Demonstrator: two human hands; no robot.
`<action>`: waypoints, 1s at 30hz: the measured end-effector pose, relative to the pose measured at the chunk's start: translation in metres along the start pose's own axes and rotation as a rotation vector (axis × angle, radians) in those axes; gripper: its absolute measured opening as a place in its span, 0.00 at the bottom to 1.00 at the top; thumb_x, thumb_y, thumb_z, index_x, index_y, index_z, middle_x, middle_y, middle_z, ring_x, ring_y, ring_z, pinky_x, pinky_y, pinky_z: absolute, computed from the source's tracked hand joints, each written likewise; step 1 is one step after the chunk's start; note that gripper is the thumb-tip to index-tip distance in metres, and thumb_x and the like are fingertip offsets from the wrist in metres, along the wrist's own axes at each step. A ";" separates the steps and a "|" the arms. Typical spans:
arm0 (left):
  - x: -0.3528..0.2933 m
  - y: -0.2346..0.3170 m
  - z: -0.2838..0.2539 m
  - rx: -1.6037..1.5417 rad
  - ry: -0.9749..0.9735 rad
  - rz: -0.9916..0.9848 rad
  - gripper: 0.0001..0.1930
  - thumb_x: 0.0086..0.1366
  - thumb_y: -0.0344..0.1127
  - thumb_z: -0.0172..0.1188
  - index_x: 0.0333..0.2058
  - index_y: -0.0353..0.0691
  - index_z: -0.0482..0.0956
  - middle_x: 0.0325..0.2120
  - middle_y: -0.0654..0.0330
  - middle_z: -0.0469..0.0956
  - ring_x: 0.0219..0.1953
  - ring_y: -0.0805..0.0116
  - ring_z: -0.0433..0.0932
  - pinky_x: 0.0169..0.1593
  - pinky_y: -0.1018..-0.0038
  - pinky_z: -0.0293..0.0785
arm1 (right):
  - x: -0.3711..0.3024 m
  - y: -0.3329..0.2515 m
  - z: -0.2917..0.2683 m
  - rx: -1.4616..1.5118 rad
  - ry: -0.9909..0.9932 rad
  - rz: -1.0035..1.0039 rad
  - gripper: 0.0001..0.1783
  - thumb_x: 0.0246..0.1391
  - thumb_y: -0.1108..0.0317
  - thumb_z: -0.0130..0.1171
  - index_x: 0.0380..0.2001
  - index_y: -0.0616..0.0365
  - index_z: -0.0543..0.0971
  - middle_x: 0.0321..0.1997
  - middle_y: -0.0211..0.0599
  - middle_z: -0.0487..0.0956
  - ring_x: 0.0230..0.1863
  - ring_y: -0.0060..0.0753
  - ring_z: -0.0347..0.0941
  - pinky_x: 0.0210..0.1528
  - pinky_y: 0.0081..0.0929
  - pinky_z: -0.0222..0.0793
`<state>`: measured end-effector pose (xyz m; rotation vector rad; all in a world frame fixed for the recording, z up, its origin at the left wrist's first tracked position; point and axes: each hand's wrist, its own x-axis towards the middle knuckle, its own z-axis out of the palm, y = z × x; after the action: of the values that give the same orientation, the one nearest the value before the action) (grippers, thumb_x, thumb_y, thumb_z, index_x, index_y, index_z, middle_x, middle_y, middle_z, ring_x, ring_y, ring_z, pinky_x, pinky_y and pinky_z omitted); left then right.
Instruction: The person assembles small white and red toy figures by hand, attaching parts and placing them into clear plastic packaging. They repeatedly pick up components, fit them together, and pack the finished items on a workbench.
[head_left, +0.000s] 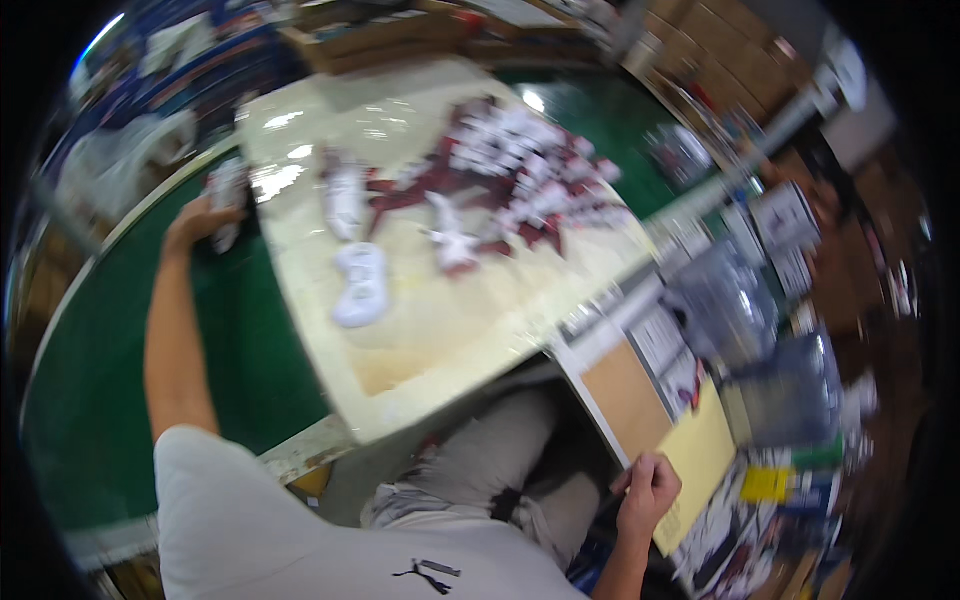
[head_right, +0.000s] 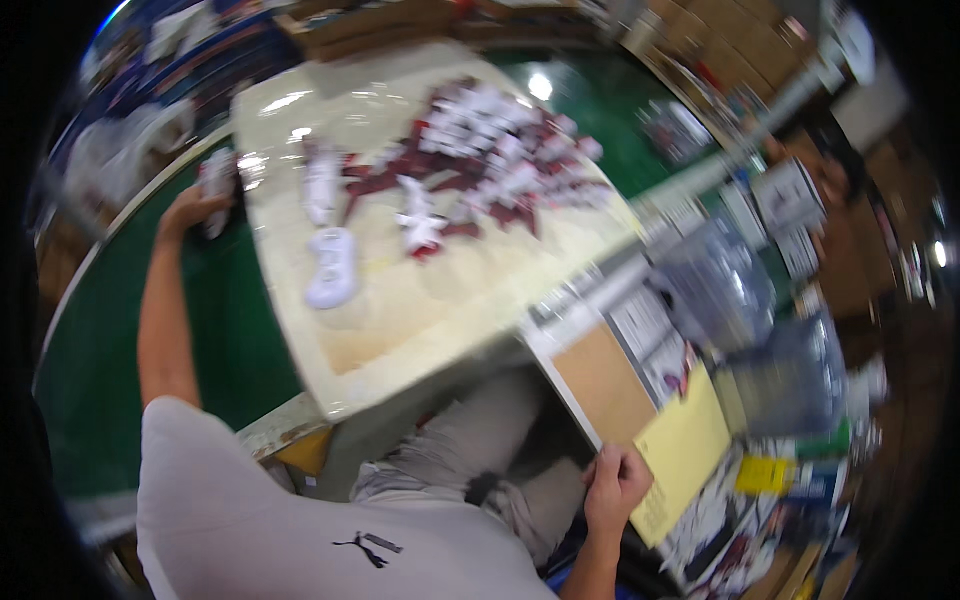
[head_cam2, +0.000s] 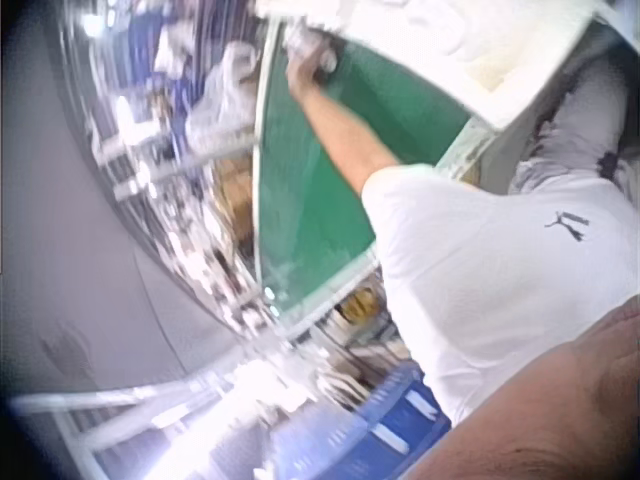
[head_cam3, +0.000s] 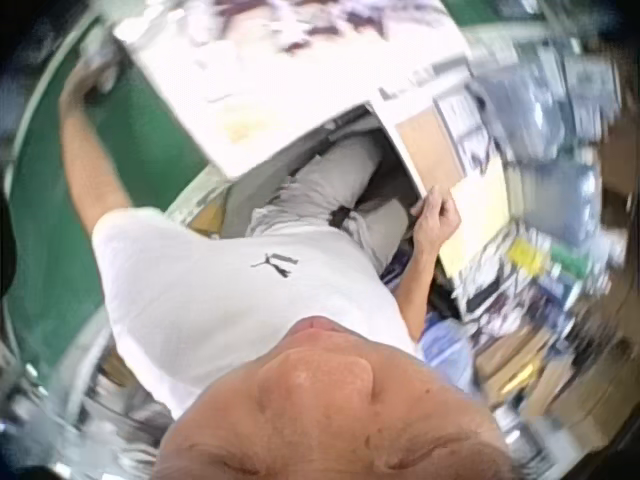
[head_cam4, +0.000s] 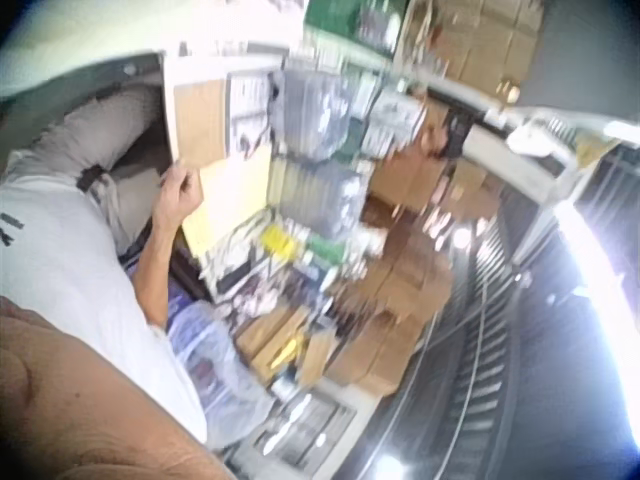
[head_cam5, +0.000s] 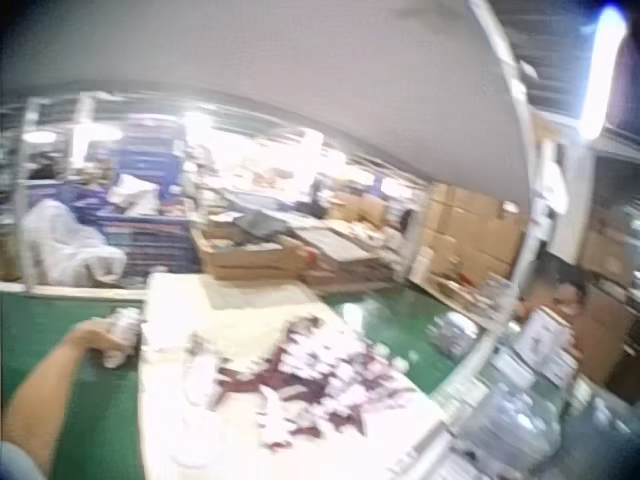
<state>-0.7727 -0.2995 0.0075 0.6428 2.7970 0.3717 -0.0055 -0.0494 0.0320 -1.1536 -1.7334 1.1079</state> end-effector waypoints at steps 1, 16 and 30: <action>0.005 -0.016 0.011 -0.158 0.106 0.162 0.32 0.57 0.59 0.73 0.49 0.35 0.88 0.42 0.51 0.88 0.42 0.61 0.86 0.48 0.63 0.80 | -0.005 0.001 -0.007 0.030 0.024 0.048 0.17 0.76 0.64 0.57 0.29 0.60 0.75 0.18 0.30 0.74 0.18 0.19 0.69 0.22 0.21 0.66; -0.090 0.027 0.035 -1.105 -0.030 -0.065 0.27 0.76 0.52 0.61 0.64 0.40 0.77 0.57 0.61 0.78 0.60 0.66 0.74 0.65 0.67 0.68 | -0.062 0.029 -0.116 -0.446 0.445 0.084 0.13 0.68 0.70 0.64 0.52 0.66 0.84 0.32 0.36 0.81 0.27 0.24 0.76 0.31 0.26 0.73; -0.104 0.107 0.104 -0.756 0.175 0.419 0.25 0.81 0.41 0.49 0.70 0.37 0.73 0.66 0.48 0.73 0.67 0.55 0.72 0.70 0.59 0.66 | -0.092 0.061 -0.219 -0.865 0.712 0.335 0.11 0.64 0.63 0.66 0.34 0.60 0.86 0.34 0.48 0.84 0.36 0.55 0.82 0.39 0.46 0.75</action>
<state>-0.6095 -0.2342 -0.0396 1.0076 2.3453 1.5208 0.2393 -0.0699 0.0364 -2.0938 -1.4485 -0.0182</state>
